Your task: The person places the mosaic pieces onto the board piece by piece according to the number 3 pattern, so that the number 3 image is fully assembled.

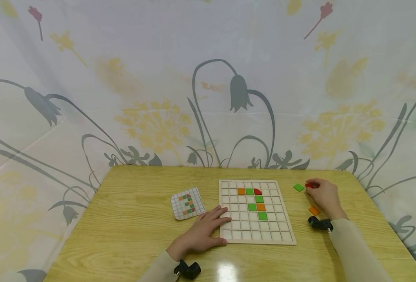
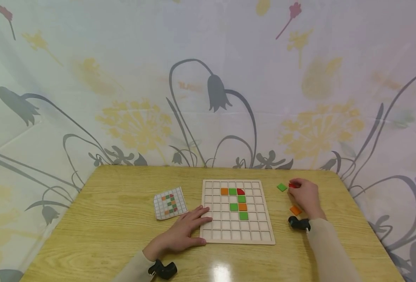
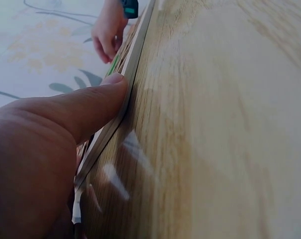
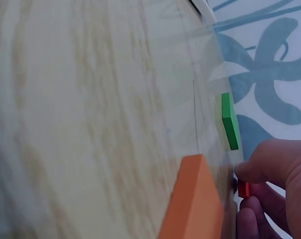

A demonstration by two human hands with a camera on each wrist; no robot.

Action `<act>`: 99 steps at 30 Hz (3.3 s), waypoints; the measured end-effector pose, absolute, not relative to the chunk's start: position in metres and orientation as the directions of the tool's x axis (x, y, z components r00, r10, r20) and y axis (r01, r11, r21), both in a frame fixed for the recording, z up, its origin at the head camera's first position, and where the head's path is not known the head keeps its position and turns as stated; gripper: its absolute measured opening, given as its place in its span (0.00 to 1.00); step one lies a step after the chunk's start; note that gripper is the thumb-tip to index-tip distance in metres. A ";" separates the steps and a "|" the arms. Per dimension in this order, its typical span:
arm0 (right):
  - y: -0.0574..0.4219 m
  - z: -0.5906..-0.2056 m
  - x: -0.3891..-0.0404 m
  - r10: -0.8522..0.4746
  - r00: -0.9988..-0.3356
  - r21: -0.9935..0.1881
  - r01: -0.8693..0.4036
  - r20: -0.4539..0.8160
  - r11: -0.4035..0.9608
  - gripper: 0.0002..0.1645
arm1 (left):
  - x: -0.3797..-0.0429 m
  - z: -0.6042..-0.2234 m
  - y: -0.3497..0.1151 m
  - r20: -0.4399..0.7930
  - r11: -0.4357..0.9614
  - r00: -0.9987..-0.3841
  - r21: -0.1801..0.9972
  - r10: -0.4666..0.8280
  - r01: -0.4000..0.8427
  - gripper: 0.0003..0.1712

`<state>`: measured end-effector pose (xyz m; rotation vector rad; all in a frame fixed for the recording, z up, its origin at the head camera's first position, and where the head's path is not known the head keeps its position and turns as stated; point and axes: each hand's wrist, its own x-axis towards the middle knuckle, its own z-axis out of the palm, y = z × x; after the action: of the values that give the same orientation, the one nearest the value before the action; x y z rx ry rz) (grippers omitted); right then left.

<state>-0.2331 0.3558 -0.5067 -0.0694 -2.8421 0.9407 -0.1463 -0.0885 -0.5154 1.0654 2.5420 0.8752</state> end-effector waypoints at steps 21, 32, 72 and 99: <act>0.341 -0.485 -0.219 0.052 -0.991 -0.620 -0.037 0.125 0.784 0.18 | -0.144 -0.515 -0.088 0.000 0.559 -0.709 0.616 0.705 0.555 0.37; 0.318 -0.472 -0.208 -0.088 -0.977 -0.597 -0.189 0.195 0.779 0.16 | -0.145 -0.513 -0.088 -0.007 0.557 -0.708 0.621 0.707 0.551 0.37; 0.238 -0.497 -0.166 -0.384 -0.866 -0.663 -0.494 0.320 0.563 0.17 | -0.146 -0.515 -0.089 0.001 0.556 -0.707 0.617 0.707 0.557 0.38; 0.233 -0.503 -0.167 -0.483 -0.849 -0.562 -0.512 0.215 0.649 0.12 | -0.146 -0.515 -0.088 0.000 0.561 -0.709 0.611 0.705 0.558 0.38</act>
<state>-0.1673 0.2331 -0.5026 0.8489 -2.8115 0.9799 -0.1458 -0.0885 -0.5155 1.0525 2.5525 0.8708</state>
